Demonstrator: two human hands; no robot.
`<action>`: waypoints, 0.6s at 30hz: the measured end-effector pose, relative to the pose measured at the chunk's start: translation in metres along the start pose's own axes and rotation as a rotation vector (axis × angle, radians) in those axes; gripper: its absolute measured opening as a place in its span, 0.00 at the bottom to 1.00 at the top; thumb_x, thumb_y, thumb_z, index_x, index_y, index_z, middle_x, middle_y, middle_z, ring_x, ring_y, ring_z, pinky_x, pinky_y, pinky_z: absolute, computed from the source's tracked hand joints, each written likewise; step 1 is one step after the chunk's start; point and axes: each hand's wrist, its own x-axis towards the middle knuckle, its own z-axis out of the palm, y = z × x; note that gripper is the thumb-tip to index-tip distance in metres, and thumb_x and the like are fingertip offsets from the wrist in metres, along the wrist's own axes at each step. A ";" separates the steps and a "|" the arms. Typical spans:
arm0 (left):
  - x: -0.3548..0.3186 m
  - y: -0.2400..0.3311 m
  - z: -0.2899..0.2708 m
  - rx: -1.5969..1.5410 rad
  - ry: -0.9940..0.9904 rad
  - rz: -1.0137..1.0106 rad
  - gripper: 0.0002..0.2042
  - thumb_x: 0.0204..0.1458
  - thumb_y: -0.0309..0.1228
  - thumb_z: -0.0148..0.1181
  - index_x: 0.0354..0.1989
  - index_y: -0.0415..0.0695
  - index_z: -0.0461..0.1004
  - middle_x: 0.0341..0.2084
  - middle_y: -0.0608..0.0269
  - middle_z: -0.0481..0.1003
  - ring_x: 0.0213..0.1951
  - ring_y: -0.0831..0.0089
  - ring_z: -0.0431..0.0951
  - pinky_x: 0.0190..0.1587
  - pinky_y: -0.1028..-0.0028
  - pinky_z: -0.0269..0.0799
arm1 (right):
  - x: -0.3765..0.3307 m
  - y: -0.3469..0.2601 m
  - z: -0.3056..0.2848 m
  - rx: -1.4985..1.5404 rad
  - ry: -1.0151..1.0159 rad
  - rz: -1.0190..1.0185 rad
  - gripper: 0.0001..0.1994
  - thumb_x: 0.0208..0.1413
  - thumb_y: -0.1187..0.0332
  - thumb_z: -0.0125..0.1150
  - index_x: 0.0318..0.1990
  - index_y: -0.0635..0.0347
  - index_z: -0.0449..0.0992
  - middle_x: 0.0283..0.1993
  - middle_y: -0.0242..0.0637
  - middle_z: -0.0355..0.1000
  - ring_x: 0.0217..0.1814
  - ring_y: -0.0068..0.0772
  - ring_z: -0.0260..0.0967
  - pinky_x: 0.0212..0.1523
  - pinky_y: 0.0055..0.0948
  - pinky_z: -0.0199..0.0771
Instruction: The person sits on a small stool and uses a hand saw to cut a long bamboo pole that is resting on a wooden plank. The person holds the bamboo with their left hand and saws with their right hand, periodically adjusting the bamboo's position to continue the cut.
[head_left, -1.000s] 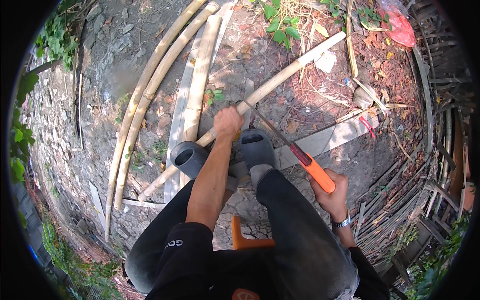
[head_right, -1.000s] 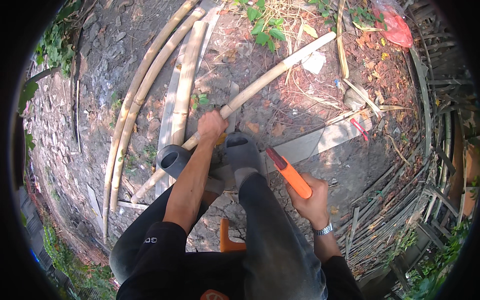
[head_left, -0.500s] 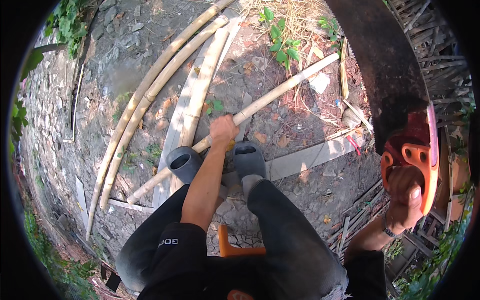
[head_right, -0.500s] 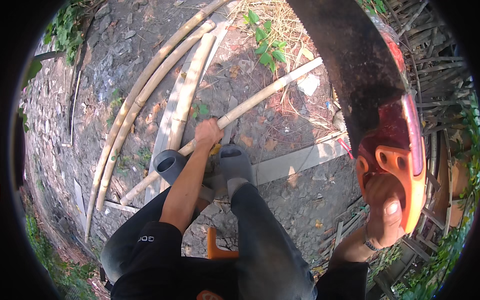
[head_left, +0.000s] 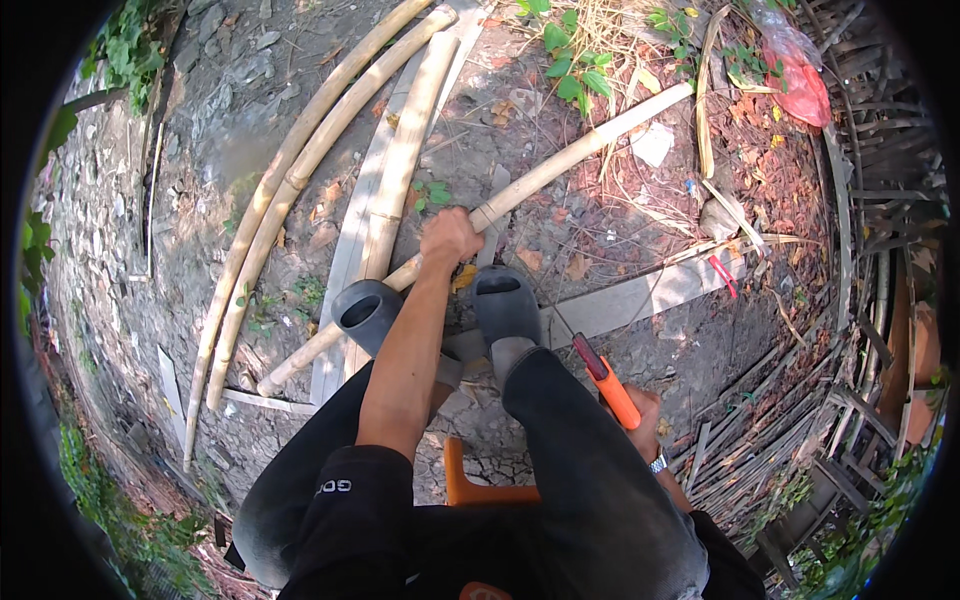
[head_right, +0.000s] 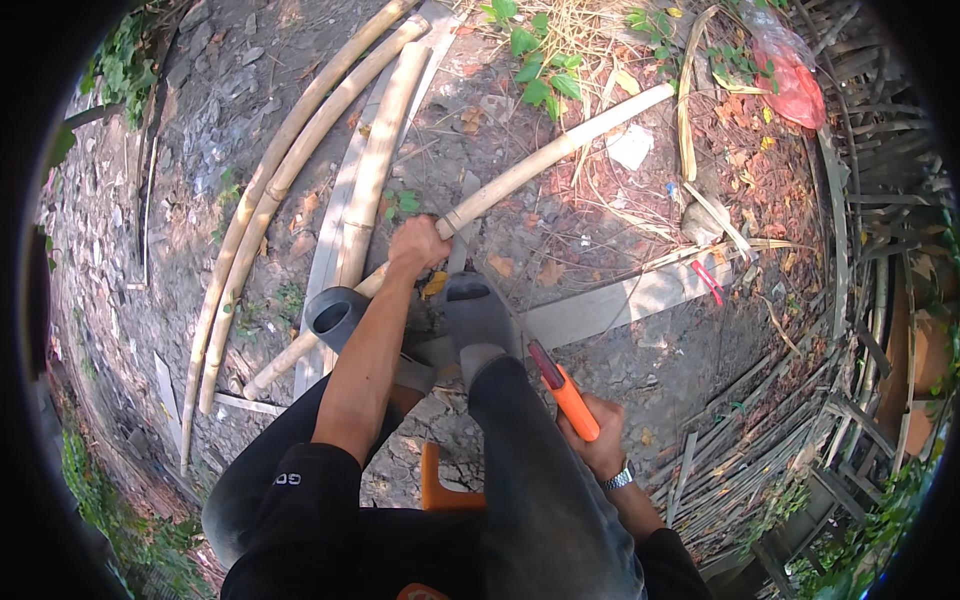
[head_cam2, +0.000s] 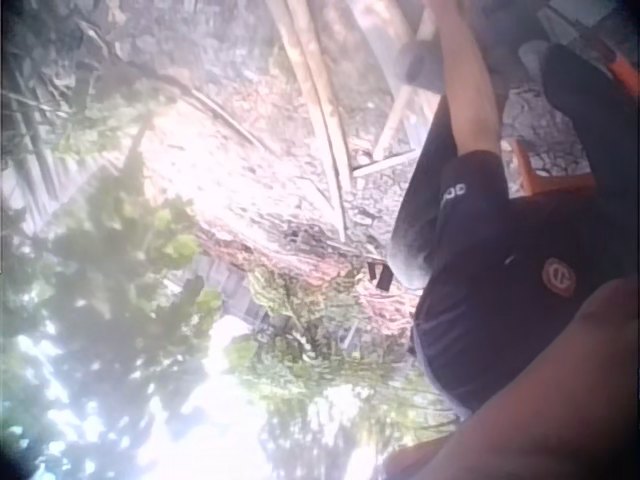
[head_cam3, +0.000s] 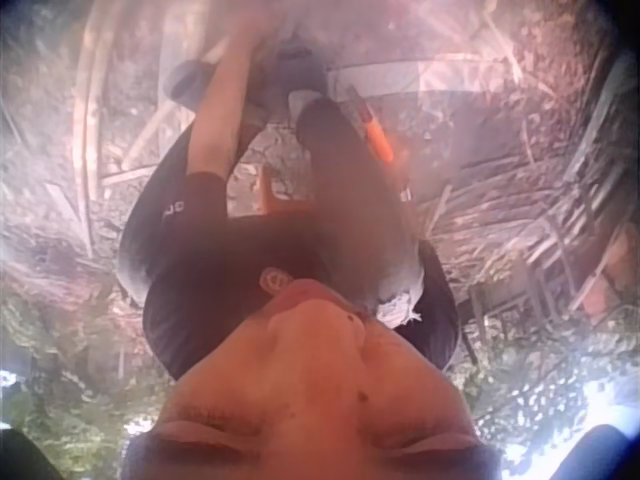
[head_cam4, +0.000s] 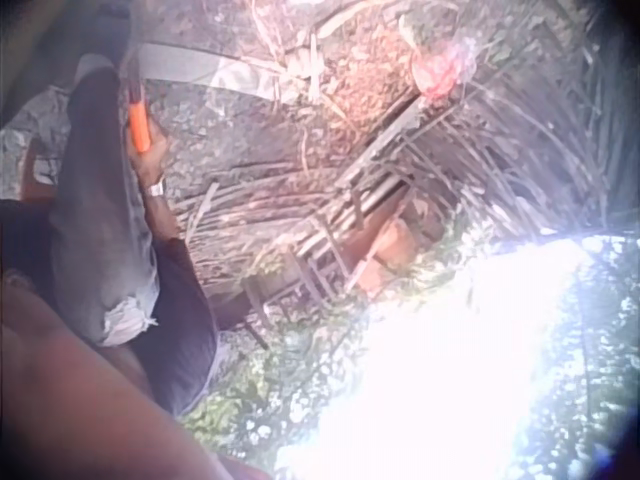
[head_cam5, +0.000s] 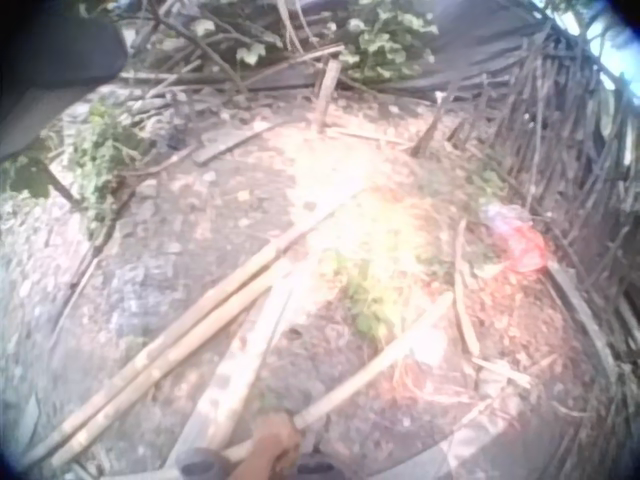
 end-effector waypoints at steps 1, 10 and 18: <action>-0.001 0.001 -0.002 0.010 0.004 0.009 0.22 0.49 0.42 0.66 0.50 0.42 0.84 0.49 0.42 0.82 0.55 0.49 0.82 0.60 0.58 0.77 | -0.002 -0.001 -0.001 0.014 0.015 0.007 0.05 0.48 0.75 0.69 0.28 0.62 0.77 0.22 0.41 0.73 0.21 0.42 0.75 0.27 0.33 0.72; -0.003 0.007 -0.006 0.023 -0.018 0.014 0.22 0.50 0.41 0.65 0.50 0.41 0.84 0.50 0.43 0.82 0.55 0.50 0.82 0.61 0.59 0.77 | -0.024 -0.017 -0.035 -0.044 -0.027 0.064 0.04 0.47 0.75 0.68 0.28 0.62 0.78 0.22 0.40 0.73 0.21 0.42 0.74 0.26 0.32 0.72; -0.007 0.016 -0.004 0.042 0.014 -0.013 0.20 0.49 0.39 0.65 0.48 0.41 0.85 0.49 0.44 0.83 0.54 0.52 0.83 0.61 0.61 0.77 | -0.046 -0.019 -0.039 -0.065 -0.001 0.153 0.07 0.49 0.72 0.71 0.35 0.63 0.82 0.24 0.41 0.75 0.22 0.40 0.76 0.29 0.33 0.74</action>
